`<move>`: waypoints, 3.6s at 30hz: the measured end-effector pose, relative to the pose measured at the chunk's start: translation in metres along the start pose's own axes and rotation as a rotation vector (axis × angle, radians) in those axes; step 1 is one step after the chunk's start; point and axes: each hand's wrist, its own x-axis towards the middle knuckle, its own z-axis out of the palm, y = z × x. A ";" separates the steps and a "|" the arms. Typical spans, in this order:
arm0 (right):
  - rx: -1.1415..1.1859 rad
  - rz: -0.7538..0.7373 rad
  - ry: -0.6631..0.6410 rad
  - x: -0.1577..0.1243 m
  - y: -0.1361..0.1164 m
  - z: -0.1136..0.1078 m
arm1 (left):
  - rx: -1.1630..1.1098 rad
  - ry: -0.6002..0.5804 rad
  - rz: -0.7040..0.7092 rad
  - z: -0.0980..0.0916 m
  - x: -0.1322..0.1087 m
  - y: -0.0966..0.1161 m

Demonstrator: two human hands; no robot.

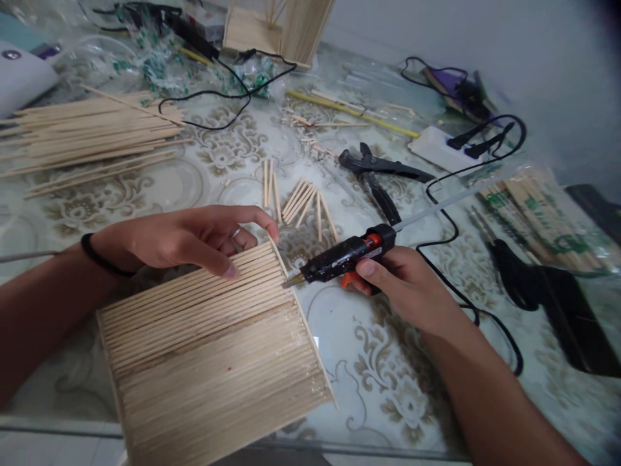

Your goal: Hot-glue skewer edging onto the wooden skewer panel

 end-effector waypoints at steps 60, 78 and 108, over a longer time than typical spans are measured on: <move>0.020 0.025 0.159 0.002 -0.009 0.019 | -0.011 -0.058 0.046 0.004 0.001 -0.001; 0.055 -0.005 0.109 0.002 -0.002 0.014 | -0.032 -0.091 0.042 0.005 0.002 0.000; 0.048 0.034 0.079 0.001 -0.002 0.012 | -0.030 -0.083 0.055 0.005 0.000 -0.002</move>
